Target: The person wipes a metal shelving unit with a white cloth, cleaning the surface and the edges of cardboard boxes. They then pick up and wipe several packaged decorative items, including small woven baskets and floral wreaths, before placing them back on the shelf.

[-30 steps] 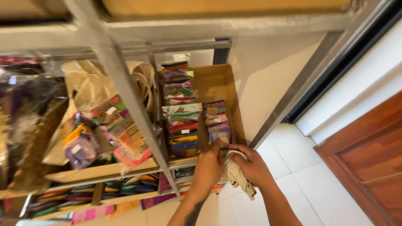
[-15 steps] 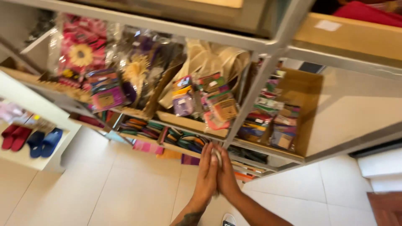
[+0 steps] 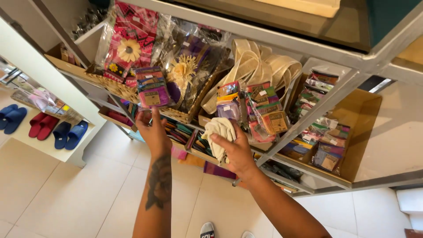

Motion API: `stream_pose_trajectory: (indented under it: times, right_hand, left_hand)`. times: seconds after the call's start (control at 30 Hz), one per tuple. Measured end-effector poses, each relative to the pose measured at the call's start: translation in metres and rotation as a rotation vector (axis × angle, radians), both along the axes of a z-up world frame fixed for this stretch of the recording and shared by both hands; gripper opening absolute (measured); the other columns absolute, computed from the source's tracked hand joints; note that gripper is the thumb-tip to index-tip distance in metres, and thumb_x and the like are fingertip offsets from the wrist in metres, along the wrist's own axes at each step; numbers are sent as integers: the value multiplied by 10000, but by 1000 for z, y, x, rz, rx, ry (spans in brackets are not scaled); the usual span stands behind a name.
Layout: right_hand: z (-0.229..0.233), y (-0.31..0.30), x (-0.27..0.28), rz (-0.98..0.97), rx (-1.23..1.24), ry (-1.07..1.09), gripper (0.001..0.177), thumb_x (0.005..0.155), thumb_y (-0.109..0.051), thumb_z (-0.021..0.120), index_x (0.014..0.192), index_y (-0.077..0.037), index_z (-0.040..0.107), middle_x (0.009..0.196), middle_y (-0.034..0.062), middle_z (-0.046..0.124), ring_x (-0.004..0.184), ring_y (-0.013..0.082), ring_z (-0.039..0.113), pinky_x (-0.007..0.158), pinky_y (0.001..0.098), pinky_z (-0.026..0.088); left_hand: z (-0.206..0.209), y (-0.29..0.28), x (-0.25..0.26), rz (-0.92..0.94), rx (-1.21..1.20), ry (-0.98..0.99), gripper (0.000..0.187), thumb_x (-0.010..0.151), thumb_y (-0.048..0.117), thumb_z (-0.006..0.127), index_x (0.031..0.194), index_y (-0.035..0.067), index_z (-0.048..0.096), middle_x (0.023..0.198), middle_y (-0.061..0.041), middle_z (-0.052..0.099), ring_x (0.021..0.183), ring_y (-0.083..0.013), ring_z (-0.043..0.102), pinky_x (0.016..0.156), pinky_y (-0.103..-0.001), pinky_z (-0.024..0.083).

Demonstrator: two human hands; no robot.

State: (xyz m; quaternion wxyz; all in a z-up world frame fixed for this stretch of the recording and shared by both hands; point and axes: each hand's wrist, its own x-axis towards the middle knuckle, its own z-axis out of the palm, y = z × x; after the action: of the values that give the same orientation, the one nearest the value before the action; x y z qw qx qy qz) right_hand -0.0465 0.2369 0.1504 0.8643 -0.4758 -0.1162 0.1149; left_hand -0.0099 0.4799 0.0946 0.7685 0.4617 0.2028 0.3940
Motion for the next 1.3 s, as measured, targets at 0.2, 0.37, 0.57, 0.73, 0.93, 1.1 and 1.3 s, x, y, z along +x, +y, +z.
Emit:
stream_pose_trajectory:
  times: [0.2, 0.37, 0.57, 0.73, 0.93, 1.1, 1.3]
  right_hand:
    - [3, 14, 14, 19, 97, 182, 413, 911, -3, 706, 1307, -60, 603, 1150, 45, 699, 1036, 164, 689, 896, 336, 574]
    - [2, 15, 20, 35, 193, 260, 416, 915, -30, 696, 1318, -68, 602, 1151, 52, 704, 1036, 191, 699, 887, 365, 586]
    - [5, 8, 20, -12, 208, 229, 481, 953, -111, 669, 1410, -155, 527, 1204, 64, 673, 1010, 256, 672, 733, 483, 554]
    - [28, 10, -15, -52, -96, -235, 492, 925, -89, 743, 1360, -156, 524, 1302, 73, 645, 1179, 243, 655, 977, 416, 569]
    - [31, -5, -33, -57, -886, -1276, 542, 732, -19, 802, 1250, -102, 665, 1353, 144, 617, 1207, 375, 602, 1047, 461, 492]
    - [40, -16, -22, -348, -791, -1250, 475, 837, 22, 753, 1240, -195, 628, 1389, 44, 597, 1321, 290, 606, 1159, 431, 507]
    - [24, -35, -43, -244, -950, -1207, 632, 762, 75, 677, 1327, -206, 708, 1396, 77, 575, 1286, 318, 602, 1075, 416, 522]
  left_hand:
    - [-19, 45, 37, -9, -162, -11, 390, 949, 162, 767, 1213, 28, 513, 1026, -63, 571, 868, -156, 625, 700, -322, 582]
    - [-28, 55, 28, -81, -187, -66, 308, 939, 46, 731, 1194, -1, 565, 1048, -101, 656, 893, -191, 682, 708, -317, 575]
    - [24, 16, -50, -328, -251, -163, 324, 906, -34, 659, 1213, 9, 565, 1069, -92, 690, 925, -184, 698, 798, -330, 602]
    - [-27, -15, -97, -697, -249, -246, 440, 880, -108, 632, 1309, -47, 554, 1131, -138, 701, 944, -205, 683, 842, -361, 586]
    - [3, -65, -133, -847, -139, 17, 693, 755, -146, 659, 1398, 58, 498, 1230, -74, 671, 1069, -201, 684, 889, -375, 573]
    - [-11, -85, -145, -1017, -66, 137, 734, 706, -175, 688, 1393, 22, 519, 1235, -80, 681, 1110, -212, 675, 923, -373, 570]
    - [-21, -112, -144, -1095, -87, 204, 687, 735, -173, 686, 1377, 9, 524, 1198, -112, 684, 1086, -247, 687, 921, -402, 579]
